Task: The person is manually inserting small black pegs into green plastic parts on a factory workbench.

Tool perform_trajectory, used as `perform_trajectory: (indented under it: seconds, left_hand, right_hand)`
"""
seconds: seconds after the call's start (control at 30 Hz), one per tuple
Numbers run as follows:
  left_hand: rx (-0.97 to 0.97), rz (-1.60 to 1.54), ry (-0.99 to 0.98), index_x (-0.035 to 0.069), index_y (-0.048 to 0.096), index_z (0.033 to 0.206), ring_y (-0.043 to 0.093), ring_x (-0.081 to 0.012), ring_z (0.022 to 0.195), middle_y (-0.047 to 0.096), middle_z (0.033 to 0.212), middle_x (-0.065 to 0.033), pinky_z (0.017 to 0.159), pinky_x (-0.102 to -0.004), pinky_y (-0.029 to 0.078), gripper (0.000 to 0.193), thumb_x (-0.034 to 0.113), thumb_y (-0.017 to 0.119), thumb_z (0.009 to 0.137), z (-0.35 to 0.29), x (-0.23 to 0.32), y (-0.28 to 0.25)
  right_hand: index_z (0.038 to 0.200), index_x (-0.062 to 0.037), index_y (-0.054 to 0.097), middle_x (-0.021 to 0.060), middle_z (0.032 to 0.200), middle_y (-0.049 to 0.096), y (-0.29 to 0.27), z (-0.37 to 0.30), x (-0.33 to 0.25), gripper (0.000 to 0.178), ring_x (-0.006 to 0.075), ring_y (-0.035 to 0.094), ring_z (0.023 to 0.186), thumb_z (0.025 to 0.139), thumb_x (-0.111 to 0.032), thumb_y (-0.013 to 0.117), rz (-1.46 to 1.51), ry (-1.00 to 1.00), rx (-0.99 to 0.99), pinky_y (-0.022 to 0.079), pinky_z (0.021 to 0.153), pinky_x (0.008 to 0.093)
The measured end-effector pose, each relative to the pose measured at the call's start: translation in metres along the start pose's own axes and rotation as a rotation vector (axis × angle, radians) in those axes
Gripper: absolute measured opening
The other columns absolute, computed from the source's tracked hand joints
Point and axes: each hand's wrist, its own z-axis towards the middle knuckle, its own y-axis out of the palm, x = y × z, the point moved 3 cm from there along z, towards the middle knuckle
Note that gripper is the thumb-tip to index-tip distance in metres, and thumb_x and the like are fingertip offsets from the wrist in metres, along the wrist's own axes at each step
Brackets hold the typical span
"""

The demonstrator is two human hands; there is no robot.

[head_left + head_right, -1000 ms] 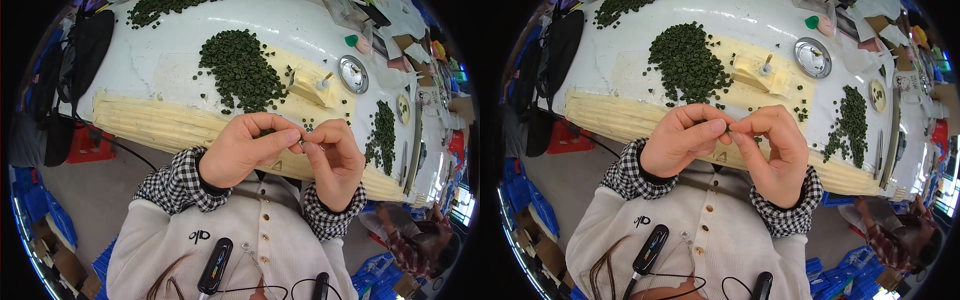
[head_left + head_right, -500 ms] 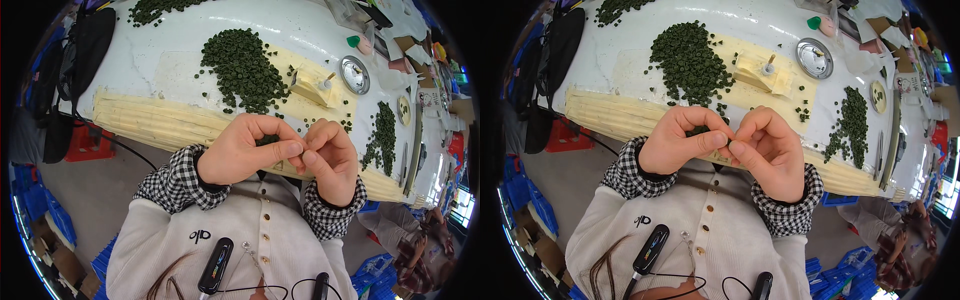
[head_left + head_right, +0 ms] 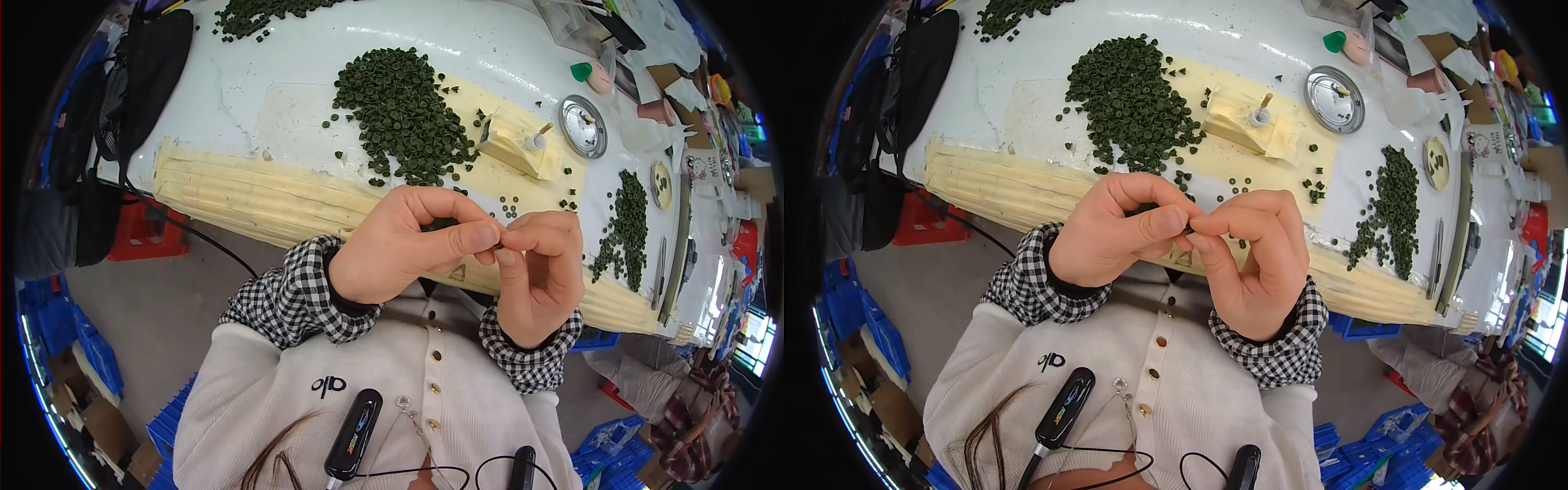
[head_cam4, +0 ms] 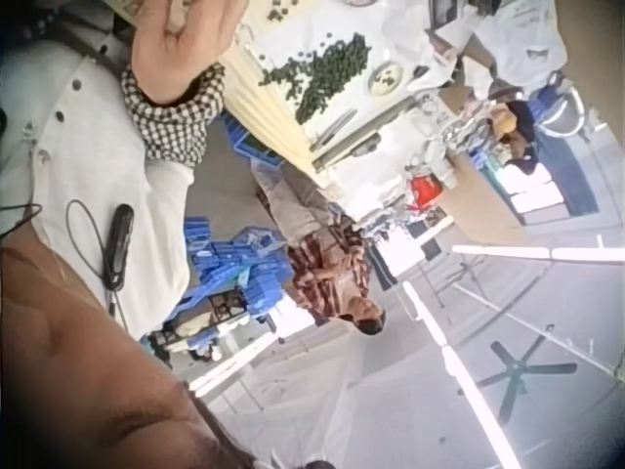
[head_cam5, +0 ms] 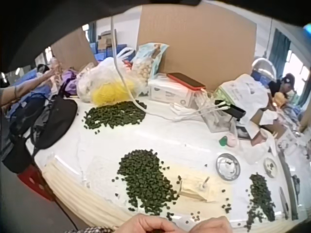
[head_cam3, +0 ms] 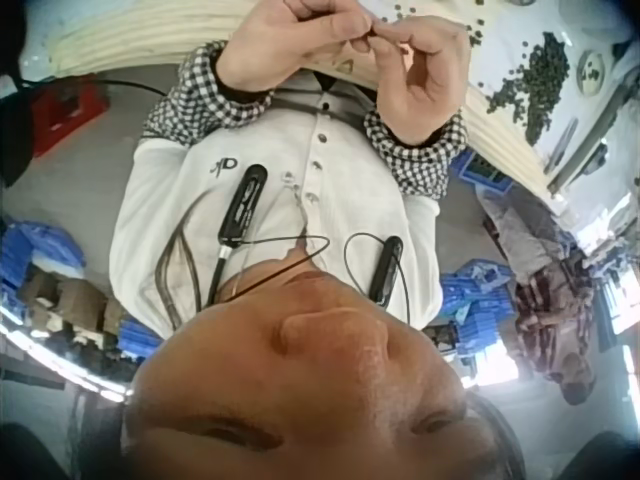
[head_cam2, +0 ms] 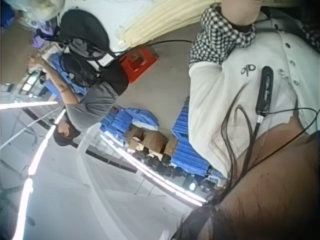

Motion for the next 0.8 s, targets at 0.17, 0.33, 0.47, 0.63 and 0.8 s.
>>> perform_trajectory:
  seconds: [0.17,0.33,0.47,0.63,0.8]
  left_hand:
    - [0.006,0.045,0.005,-0.002,0.062,0.095,0.057,-0.0063,0.074,0.065,0.082,-0.0058,0.064,-0.0189,0.045,0.015,0.011,0.058,0.089,-0.0011,0.0018,-0.0007]
    - [-0.001,0.138,0.155,-0.003,0.061,0.095,0.059,-0.0079,0.076,0.065,0.085,-0.0069,0.068,-0.0204,0.047,0.013,0.006,0.055,0.088,-0.0026,0.0023,0.0019]
    - [0.020,0.183,0.112,-0.003,0.062,0.095,0.061,-0.0098,0.081,0.066,0.086,-0.0071,0.074,-0.0224,0.048,0.013,0.007,0.057,0.087,-0.0030,0.0050,0.0002]
    - [0.050,0.158,0.108,-0.003,0.062,0.095,0.061,-0.0107,0.081,0.065,0.087,-0.0077,0.075,-0.0233,0.049,0.012,0.004,0.058,0.086,-0.0028,0.0031,-0.0008]
    - [0.051,0.222,0.106,-0.002,0.062,0.094,0.061,-0.0103,0.081,0.065,0.087,-0.0075,0.074,-0.0230,0.049,0.011,0.003,0.060,0.084,-0.0026,0.0028,-0.0007]
  right_hand:
    - [0.088,-0.0028,0.061,0.0085,0.082,0.057,0.0003,0.0017,-0.0066,0.018,0.0195,0.056,0.073,0.072,0.000,0.070,-0.273,-0.182,0.062,0.046,0.063,0.0268]
    - [0.089,-0.0032,0.062,0.0091,0.083,0.058,0.0000,0.0008,-0.0085,0.021,0.0206,0.058,0.072,0.071,0.000,0.071,-0.340,-0.237,0.072,0.048,0.062,0.0280]
    - [0.090,-0.0019,0.063,0.0103,0.085,0.060,-0.0008,0.0023,-0.0100,0.020,0.0213,0.059,0.072,0.071,0.003,0.070,-0.331,-0.254,0.025,0.049,0.062,0.0279]
    - [0.088,-0.0001,0.063,0.0122,0.086,0.061,-0.0020,0.0032,-0.0083,0.017,0.0214,0.060,0.073,0.072,0.005,0.067,-0.234,-0.143,0.028,0.049,0.063,0.0279]
    - [0.089,0.0027,0.061,0.0125,0.086,0.060,-0.0042,0.0025,-0.0019,0.015,0.0190,0.060,0.074,0.075,0.009,0.061,-0.072,-0.014,0.013,0.049,0.067,0.0265]
